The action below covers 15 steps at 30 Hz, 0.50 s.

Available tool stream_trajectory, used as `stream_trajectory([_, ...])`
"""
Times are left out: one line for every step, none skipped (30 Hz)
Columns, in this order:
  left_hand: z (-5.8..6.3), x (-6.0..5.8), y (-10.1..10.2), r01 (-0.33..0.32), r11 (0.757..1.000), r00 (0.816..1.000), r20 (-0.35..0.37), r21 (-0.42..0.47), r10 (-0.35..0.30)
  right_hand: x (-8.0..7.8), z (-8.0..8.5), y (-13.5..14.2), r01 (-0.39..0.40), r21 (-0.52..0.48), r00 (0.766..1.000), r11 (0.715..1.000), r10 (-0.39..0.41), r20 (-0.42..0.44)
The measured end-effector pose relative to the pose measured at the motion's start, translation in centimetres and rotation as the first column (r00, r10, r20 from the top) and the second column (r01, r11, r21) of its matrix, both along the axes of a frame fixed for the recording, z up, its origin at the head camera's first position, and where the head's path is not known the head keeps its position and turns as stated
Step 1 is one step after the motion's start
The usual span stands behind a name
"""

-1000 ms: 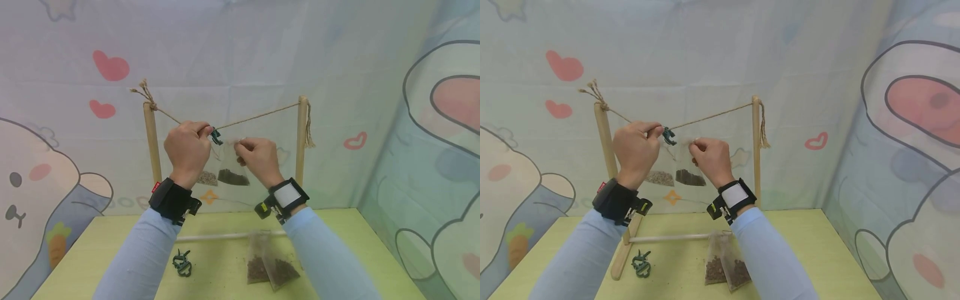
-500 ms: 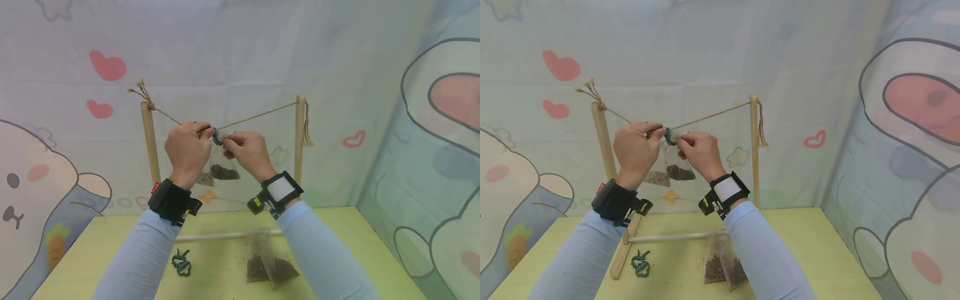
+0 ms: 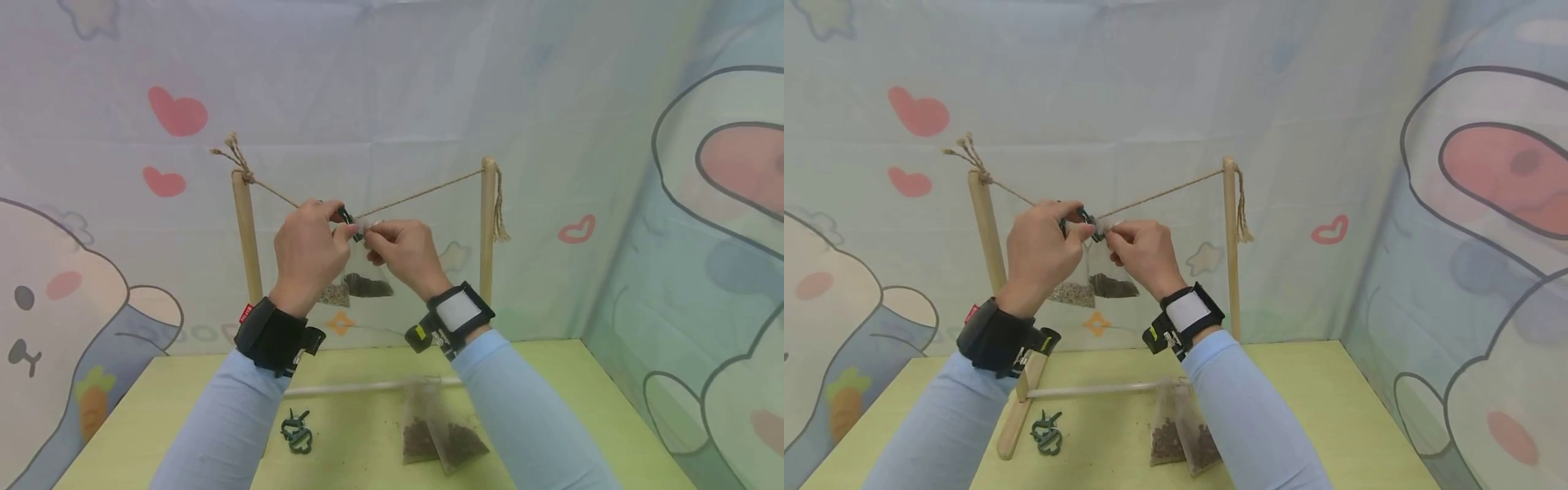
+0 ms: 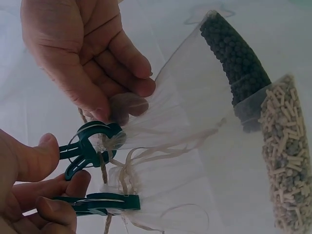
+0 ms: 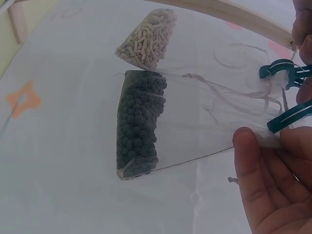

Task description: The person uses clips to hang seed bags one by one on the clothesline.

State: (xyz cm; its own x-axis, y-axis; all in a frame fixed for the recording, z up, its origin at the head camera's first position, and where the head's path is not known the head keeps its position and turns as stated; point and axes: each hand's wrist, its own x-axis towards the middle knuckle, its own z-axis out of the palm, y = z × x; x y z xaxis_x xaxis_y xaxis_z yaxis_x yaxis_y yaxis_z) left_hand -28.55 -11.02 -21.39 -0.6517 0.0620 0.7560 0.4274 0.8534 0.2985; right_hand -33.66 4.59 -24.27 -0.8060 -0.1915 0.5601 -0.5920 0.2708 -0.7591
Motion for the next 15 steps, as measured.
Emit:
stream_trajectory([0.04,0.0,-0.04,0.002,1.0,1.0,0.008,-0.004,-0.002,0.0,0.01,-0.01,0.003,0.004,1.0,1.0,-0.003,0.0])
stream_trajectory([0.09,0.01,-0.07,0.003,1.0,1.0,0.016,-0.009,-0.003,0.01,0.01,-0.01,0.004,0.008,1.0,1.0,-0.004,0.0])
stream_trajectory([0.14,0.04,-0.09,0.005,1.0,1.0,0.024,-0.013,-0.005,0.01,0.02,-0.01,0.003,0.01,1.0,1.0,-0.003,0.002])
stream_trajectory([0.19,0.05,-0.11,0.007,1.0,0.999,0.031,-0.018,-0.006,0.01,0.01,-0.01,0.002,0.014,1.0,1.0,-0.002,0.002])
stream_trajectory([0.24,0.08,-0.13,0.008,1.0,0.999,0.04,-0.021,-0.007,0.01,0.01,0.0,0.001,0.018,1.0,1.0,-0.001,0.002])
stream_trajectory([0.29,0.1,-0.16,0.008,1.0,0.999,0.048,-0.025,-0.007,0.0,0.01,0.01,-0.002,0.021,1.0,1.0,0.002,0.001])
stream_trajectory([0.33,0.13,-0.19,0.008,0.999,0.998,0.056,-0.031,-0.006,-0.01,0.01,0.01,-0.002,0.027,1.0,1.0,0.002,-0.001])
stream_trajectory([0.36,0.19,-0.21,0.009,0.999,0.998,0.065,-0.037,-0.007,-0.03,0.01,0.03,0.0,0.036,1.0,0.999,0.0,-0.006])
stream_trajectory([0.37,0.26,-0.24,0.011,0.999,0.997,0.072,-0.043,-0.008,-0.05,0.0,0.05,0.002,0.044,1.0,0.999,-0.002,-0.013])
stream_trajectory([0.37,0.31,-0.29,0.014,0.999,0.997,0.077,-0.045,-0.011,-0.07,-0.01,0.06,0.006,0.056,1.0,0.998,-0.005,-0.023])
stream_trajectory([0.31,0.39,-0.35,0.018,0.999,0.997,0.078,-0.051,-0.014,-0.08,-0.04,0.09,0.009,0.066,0.999,0.998,-0.007,-0.032])
stream_trajectory([0.23,0.49,-0.4,0.021,0.998,0.997,0.072,-0.058,-0.017,-0.07,-0.07,0.14,0.012,0.076,0.999,0.997,-0.009,-0.042])
stream_trajectory([0.12,0.61,-0.46,0.027,0.998,0.998,0.059,-0.062,-0.023,-0.07,-0.12,0.2,0.017,0.087,0.999,0.996,-0.012,-0.052])
stream_trajectory([-0.04,0.73,-0.5,0.035,0.997,0.999,0.042,-0.064,-0.032,-0.04,-0.17,0.29,0.018,0.099,0.998,0.995,-0.012,-0.06])
stream_trajectory([-0.26,0.87,-0.57,0.041,0.997,0.999,0.016,-0.067,-0.04,0.0,-0.25,0.4,0.017,0.107,0.998,0.994,-0.009,-0.067])
